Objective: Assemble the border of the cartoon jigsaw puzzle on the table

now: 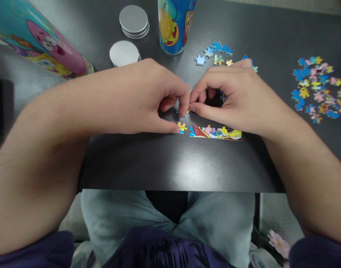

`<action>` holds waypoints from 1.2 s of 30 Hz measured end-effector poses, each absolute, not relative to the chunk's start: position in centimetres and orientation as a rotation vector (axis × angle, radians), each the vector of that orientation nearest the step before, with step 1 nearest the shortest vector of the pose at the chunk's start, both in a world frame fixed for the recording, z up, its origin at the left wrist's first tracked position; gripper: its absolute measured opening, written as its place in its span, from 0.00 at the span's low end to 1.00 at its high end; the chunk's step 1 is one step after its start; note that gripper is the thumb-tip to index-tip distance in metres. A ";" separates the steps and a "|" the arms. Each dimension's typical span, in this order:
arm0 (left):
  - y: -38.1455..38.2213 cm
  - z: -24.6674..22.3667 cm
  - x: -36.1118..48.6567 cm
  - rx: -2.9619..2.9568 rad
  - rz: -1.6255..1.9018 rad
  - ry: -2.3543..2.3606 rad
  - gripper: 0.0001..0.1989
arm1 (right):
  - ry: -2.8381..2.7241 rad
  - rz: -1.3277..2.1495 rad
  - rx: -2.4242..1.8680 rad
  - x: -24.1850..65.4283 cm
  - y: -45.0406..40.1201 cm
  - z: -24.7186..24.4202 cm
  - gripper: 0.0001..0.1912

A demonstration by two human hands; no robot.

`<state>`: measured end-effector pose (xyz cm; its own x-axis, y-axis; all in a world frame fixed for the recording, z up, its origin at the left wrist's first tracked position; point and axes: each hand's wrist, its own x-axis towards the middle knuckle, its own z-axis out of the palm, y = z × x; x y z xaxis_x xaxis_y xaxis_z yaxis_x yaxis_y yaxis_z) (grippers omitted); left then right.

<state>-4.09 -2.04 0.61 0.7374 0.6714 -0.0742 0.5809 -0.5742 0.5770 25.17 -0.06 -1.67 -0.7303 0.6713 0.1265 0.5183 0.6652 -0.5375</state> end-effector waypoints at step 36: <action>-2.3 1.1 -2.7 2.408 0.173 1.336 0.12 | -2.552 0.734 -0.863 26.0 0.3 -1.9 0.06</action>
<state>-2.66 -2.31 1.11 0.5406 0.8379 -0.0748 0.7910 -0.4761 0.3842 25.96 0.34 -1.94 -0.7544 0.6378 0.1552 0.4578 0.6807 -0.5719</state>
